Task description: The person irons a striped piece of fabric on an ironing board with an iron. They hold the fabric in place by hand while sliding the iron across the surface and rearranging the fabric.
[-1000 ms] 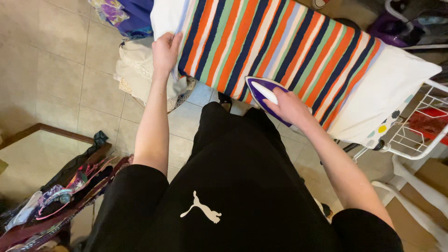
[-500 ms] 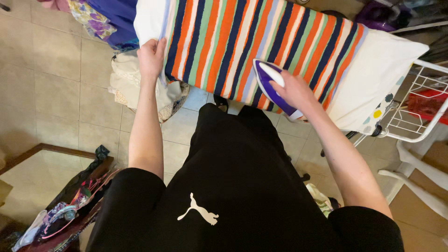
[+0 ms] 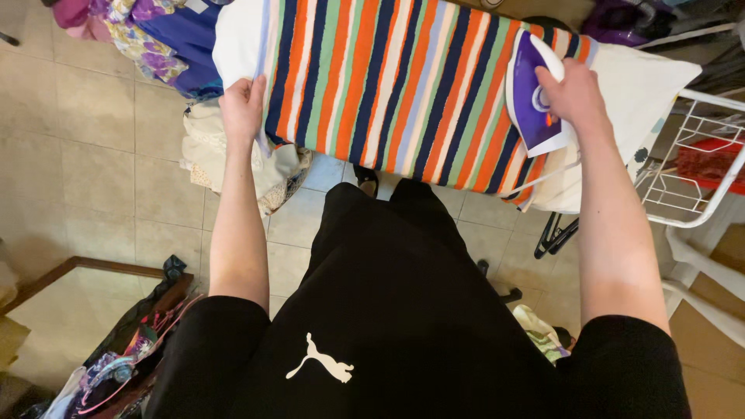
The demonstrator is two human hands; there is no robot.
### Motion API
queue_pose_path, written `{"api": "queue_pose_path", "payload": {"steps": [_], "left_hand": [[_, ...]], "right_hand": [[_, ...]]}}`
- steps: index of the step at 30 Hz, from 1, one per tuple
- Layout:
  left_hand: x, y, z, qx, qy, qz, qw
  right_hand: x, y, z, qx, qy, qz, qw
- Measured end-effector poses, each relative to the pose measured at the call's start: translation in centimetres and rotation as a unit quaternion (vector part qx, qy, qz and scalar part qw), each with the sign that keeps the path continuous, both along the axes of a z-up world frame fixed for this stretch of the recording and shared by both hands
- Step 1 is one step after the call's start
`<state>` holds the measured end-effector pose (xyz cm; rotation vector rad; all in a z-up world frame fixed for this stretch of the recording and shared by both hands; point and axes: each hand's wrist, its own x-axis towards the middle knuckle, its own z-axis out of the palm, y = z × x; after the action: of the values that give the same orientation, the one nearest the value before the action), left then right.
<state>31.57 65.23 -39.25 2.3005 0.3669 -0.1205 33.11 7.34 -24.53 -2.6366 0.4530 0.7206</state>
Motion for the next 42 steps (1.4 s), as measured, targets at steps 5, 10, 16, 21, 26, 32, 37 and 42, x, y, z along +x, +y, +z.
{"api": "queue_pose_path", "payload": {"steps": [5,10,16,21,26,32,37,42], "left_hand": [[0.0,0.3,-0.9,-0.006,-0.026,-0.014,1.0],[-0.1,0.2,-0.5,-0.013,-0.021,-0.014,1.0],[-0.2,0.2,-0.4,0.002,-0.029,-0.027,0.999],[0.6,3.2,-7.6,0.034,-0.018,0.0,0.999],[1.1,4.3,-8.9,0.044,-0.007,-0.006,0.999],[1.3,4.7,-9.1,0.048,-0.029,0.0,0.998],[1.5,4.9,-9.0,0.0,-0.031,0.001,1.0],[1.8,5.2,-9.0,-0.029,-0.027,0.015,0.999]], "right_hand": [[0.7,-2.4,-1.4,0.023,-0.034,-0.04,0.998],[-1.6,1.7,1.8,0.072,0.028,-0.064,0.995],[-6.3,6.9,3.2,0.09,0.08,-0.077,0.99],[-11.0,8.5,1.0,0.096,0.006,-0.047,0.994],[-13.8,9.1,-1.5,0.096,0.008,-0.061,0.993],[-15.3,9.5,4.3,0.209,-0.021,-0.108,0.972],[-16.9,9.6,3.2,0.173,-0.112,-0.052,0.977],[-16.8,7.3,0.9,0.12,-0.14,-0.061,0.981]]}}
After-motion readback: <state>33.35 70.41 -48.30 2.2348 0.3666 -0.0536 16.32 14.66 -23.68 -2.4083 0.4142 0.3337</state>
